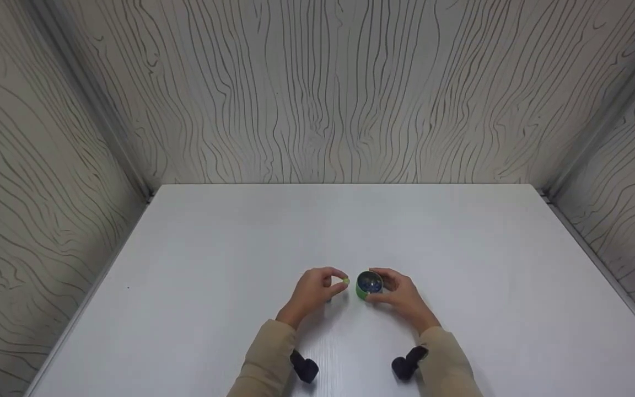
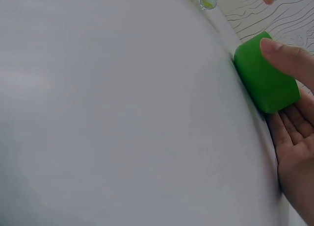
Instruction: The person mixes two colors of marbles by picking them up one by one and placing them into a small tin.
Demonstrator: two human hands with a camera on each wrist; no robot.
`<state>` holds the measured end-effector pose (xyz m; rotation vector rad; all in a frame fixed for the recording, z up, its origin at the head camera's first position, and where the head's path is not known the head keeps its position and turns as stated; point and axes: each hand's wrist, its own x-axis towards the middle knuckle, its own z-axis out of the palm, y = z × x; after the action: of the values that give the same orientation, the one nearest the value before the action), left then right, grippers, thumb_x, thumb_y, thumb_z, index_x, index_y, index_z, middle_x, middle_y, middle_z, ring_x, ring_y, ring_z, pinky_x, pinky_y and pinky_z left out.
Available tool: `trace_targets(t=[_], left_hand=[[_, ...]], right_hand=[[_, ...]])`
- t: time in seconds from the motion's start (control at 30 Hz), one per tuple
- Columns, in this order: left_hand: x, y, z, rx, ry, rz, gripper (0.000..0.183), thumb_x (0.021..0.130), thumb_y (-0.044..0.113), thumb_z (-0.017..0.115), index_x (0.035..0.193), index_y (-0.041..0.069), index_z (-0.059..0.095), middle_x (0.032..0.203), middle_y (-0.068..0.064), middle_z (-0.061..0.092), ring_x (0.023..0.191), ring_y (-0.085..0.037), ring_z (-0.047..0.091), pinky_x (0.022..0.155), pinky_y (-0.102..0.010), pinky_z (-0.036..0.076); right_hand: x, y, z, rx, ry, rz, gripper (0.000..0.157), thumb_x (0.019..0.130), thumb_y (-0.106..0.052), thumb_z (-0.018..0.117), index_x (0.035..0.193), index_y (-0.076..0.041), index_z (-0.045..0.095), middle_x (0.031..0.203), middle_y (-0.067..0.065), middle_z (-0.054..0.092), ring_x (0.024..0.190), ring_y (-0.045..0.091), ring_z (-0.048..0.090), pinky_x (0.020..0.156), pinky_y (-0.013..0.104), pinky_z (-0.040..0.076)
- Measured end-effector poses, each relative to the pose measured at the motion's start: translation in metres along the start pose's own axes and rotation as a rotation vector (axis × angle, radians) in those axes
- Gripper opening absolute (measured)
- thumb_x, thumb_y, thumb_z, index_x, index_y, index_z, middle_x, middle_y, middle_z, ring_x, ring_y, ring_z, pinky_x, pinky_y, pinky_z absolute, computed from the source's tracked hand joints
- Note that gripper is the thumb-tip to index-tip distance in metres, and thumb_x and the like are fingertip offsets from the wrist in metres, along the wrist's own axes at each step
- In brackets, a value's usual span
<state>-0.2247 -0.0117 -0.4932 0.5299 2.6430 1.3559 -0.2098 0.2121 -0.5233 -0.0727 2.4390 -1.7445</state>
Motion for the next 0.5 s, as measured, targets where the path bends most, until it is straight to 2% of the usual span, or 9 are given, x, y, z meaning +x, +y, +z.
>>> trace_targets(t=[0.17,0.5], left_hand=[[0.0017,0.0018,0.0020,0.009,-0.002,0.008,0.020,0.088,0.025,0.069,0.104,0.013,0.073,0.060,0.009,0.037,0.055,-0.006,0.034,0.052,-0.018,0.028],[0.0027,0.0045,0.0039,0.033,0.003,0.034,0.020,0.088,0.024,0.069,0.102,0.011,0.073,0.059,0.010,0.035,0.054,-0.006,0.032,0.052,-0.018,0.026]], right_hand=[[-0.0002,-0.0005,0.0014,-0.016,0.022,0.017,0.064,0.075,-0.013,0.081,0.133,-0.005,0.054,0.139,0.018,0.055,0.132,0.035,0.050,0.112,0.048,0.036],[-0.0009,-0.0010,0.0000,-0.018,0.001,-0.003,0.064,0.077,-0.013,0.079,0.134,-0.005,0.053,0.140,0.019,0.053,0.134,0.036,0.049,0.112,0.048,0.037]])
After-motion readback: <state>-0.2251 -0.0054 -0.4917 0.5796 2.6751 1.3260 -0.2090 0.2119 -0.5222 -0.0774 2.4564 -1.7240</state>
